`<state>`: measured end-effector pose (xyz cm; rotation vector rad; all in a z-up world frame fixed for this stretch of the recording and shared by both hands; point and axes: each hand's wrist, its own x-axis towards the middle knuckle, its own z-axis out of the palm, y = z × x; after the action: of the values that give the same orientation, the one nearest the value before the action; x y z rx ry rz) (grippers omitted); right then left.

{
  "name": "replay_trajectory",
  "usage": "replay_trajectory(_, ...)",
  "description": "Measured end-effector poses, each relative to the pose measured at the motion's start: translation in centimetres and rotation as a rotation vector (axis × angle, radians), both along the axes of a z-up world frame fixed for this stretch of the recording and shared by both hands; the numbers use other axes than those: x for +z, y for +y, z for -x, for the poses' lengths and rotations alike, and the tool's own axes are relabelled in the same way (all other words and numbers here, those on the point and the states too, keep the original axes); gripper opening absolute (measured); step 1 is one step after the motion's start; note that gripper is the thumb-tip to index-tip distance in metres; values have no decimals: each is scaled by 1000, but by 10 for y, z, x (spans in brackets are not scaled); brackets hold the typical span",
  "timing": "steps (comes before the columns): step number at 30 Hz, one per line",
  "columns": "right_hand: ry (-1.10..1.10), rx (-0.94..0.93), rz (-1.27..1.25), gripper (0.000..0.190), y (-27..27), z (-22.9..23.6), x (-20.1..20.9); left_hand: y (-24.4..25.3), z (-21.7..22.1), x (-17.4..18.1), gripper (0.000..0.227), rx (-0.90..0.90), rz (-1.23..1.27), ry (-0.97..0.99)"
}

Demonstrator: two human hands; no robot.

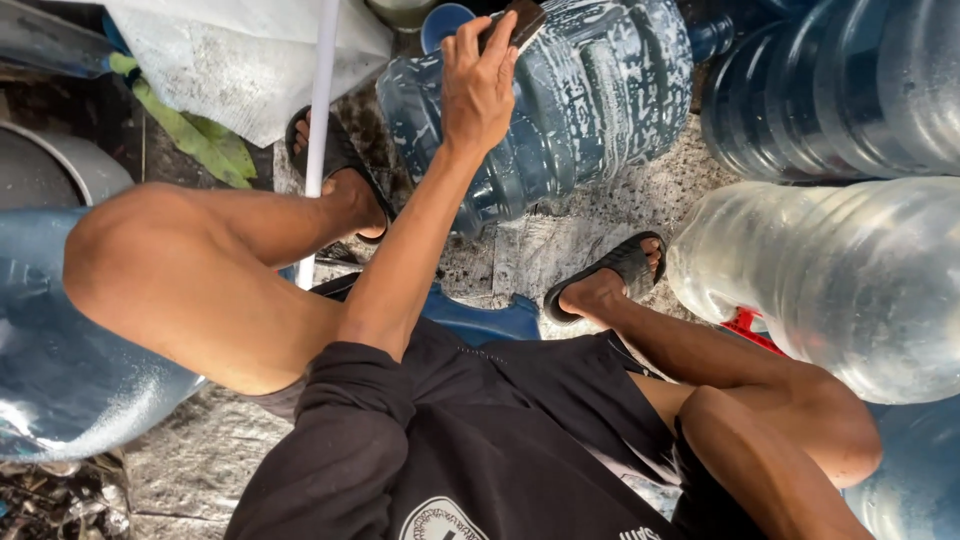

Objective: The person scrubs the exterior of a large blue water dispenser with a soapy sponge, rotating the container to clean all sides. The person then rinses the sponge under running water and continues scrubbing the dispenser.

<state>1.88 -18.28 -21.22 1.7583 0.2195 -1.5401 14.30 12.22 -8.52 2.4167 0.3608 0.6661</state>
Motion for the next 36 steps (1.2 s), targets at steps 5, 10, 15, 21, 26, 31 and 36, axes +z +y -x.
replay_trajectory(5,-437,-741,-278,28,34,-7,90,-3,-1,-4,34,10,19,42)
replay_trajectory(10,-187,-307,-78,32,-1,4,9,0,-1,2,33,8,23,35)
replay_trajectory(15,-278,-386,-95,33,-1,3,23,0,0,-1,34,13,36,35)
replay_trajectory(21,-389,-487,-132,34,6,2,35,0,-3,-2,34,19,39,58)
replay_trajectory(26,-492,-584,-156,36,10,1,43,0,-2,0,34,12,56,66)
replay_trajectory(31,-586,-658,-190,39,26,-4,64,2,-5,-1,34,22,71,54)
replay_trajectory(36,-562,-719,-237,36,65,-8,126,5,-4,-3,36,-16,44,57)
